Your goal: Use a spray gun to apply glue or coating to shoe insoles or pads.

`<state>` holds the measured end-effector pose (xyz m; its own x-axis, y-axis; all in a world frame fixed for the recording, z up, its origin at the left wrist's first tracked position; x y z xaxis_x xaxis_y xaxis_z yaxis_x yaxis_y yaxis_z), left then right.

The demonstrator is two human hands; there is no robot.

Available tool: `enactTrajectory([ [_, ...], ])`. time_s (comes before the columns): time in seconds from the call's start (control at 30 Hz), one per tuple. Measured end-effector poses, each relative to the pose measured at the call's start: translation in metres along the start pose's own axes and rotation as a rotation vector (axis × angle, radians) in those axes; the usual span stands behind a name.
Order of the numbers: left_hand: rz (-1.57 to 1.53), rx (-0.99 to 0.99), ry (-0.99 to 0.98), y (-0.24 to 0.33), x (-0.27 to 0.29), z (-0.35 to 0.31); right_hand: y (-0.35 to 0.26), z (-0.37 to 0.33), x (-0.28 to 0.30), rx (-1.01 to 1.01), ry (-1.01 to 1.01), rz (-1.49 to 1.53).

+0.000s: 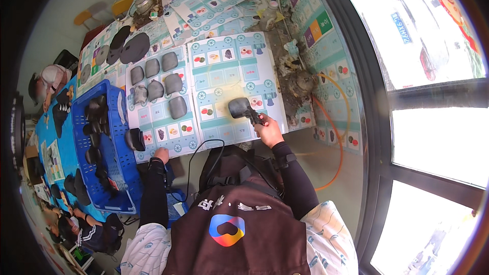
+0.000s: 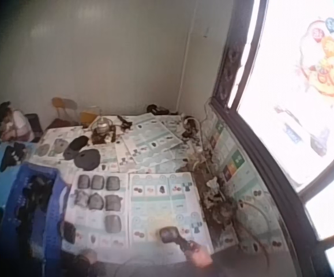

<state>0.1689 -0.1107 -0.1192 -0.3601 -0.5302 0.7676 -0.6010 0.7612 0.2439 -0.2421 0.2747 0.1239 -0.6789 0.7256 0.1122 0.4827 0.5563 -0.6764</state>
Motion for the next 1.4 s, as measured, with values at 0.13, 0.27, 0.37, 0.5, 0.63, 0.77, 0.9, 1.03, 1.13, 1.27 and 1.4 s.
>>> enactTrajectory([
  [0.13, -0.09, 0.07, 0.04, 0.018, 0.015, -0.004, 0.018, 0.015, 0.004, 0.041, 0.001, -0.02],
  [0.27, -0.09, 0.088, 0.025, 0.032, 0.029, -0.01, 0.027, 0.02, 0.014, 0.01, 0.123, 0.016],
  [0.37, -0.074, 0.046, 0.002, 0.043, 0.034, -0.004, 0.022, 0.014, 0.01, 0.021, 0.088, 0.019],
  [0.5, 0.021, 0.003, -0.021, 0.006, 0.007, -0.006, 0.012, 0.012, -0.008, 0.066, -0.015, -0.022],
  [0.63, 0.015, -0.015, -0.032, 0.001, -0.006, 0.005, 0.012, 0.014, 0.002, 0.071, 0.098, -0.036],
  [0.77, -0.008, 0.016, -0.019, 0.0, -0.007, 0.011, 0.009, 0.013, -0.005, 0.115, 0.025, -0.023],
  [0.9, 0.009, 0.019, -0.032, -0.003, -0.007, 0.008, 0.006, 0.01, -0.012, 0.093, -0.038, -0.079],
  [1.03, -0.008, 0.023, -0.012, 0.003, 0.0, 0.005, 0.009, 0.009, -0.011, 0.058, -0.035, -0.116],
  [1.13, -0.04, 0.041, -0.012, 0.016, 0.01, 0.003, 0.008, 0.008, -0.007, 0.118, 0.016, -0.122],
  [1.27, -0.021, 0.041, 0.008, 0.015, 0.014, -0.008, 0.007, 0.007, -0.012, 0.072, -0.038, -0.111],
  [1.4, -0.079, 0.06, 0.017, 0.046, 0.032, 0.007, 0.027, 0.013, 0.015, 0.041, 0.09, -0.026],
])
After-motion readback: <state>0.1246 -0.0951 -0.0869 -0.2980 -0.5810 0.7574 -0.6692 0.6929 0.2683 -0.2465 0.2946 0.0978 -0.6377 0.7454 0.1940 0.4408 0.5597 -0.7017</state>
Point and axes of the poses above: each hand's wrist, its own z-axis towards the middle knuckle, its own x-axis out of the back of the hand, y = z × x, the point moved 6 cm from there along z, towards the middle knuckle, and after that the axes turned 13 degrees about -x, right-handed, at the moved point
